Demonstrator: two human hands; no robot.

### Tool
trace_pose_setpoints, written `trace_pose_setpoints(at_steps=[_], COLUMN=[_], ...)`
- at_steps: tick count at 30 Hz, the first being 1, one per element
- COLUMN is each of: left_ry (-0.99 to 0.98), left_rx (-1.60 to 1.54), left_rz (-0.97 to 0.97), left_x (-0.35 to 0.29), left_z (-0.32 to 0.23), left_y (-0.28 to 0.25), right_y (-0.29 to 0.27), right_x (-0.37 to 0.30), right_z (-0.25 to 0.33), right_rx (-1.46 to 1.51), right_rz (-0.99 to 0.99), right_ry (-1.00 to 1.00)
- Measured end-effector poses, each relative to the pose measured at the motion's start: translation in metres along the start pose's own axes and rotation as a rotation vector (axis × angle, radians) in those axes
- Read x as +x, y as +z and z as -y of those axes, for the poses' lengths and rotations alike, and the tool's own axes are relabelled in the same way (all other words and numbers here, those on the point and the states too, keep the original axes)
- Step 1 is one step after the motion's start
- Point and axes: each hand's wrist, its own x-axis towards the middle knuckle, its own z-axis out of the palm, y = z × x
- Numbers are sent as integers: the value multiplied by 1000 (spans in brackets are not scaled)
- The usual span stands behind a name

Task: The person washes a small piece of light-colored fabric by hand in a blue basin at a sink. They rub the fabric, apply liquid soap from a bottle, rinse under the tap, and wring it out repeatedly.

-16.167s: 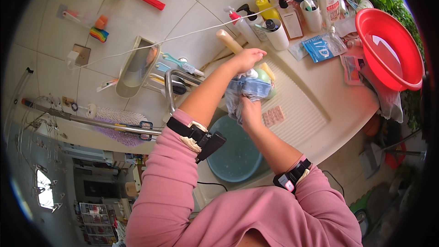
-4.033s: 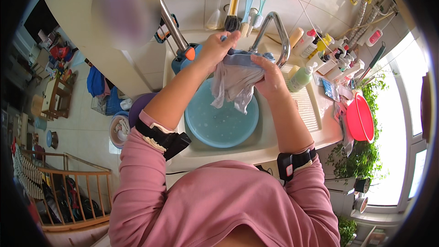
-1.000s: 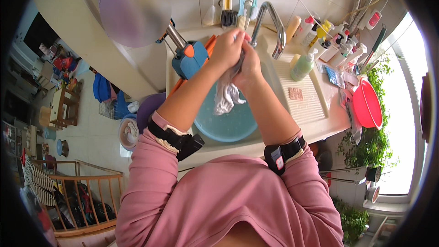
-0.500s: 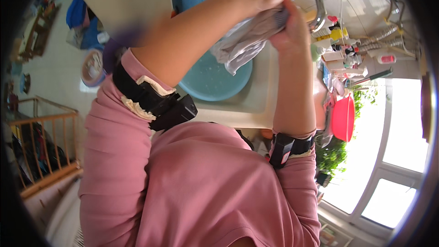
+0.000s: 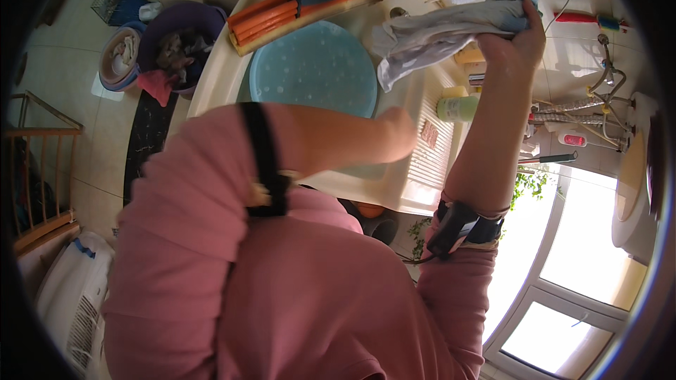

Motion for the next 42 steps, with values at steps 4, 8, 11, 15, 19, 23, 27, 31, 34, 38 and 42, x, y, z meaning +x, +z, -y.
trace_pose_setpoints(at_steps=[4, 8, 11, 15, 19, 23, 27, 31, 34, 38, 42], left_ry=[-20, -68, -25, -5, -7, -31, -105, -208, -294, -367, -431], left_rx=[148, 189, 150, 91, 13, -122, -430, -836, -1103, -1370, -1586], left_rz=[96, 32, 1, -10, 3, -1, 3, 5, 7, -3, -33], left_x=[81, 120, 131, 135, 135, 136, 136, 131, 125, 117, 110], left_z=[-29, -58, -73, -77, -73, -73, -63, -39, -18, 5, 21], left_y=[3, 7, 5, -2, -8, -14, -23, -33, -41, -56, -65], right_y=[9, 10, 9, 11, 11, 5, 1, 2, 4, 5, 8], right_x=[6, 13, 13, 6, 0, -3, -6, -14, -15, -12, -12], right_z=[-6, -17, -34, -56, -63, -52, -41, -40, -38, -34, -26], right_rx=[28, 72, 120, 204, 222, 254, 245, 282, 273, 279, 261], right_rz=[30, 55, 10, -71, -67, -67, -160, -122, -122, -146, -183], right_ry=[29, 57, 49, 94, 117, 163, 152, 126, 128, 102, 55])
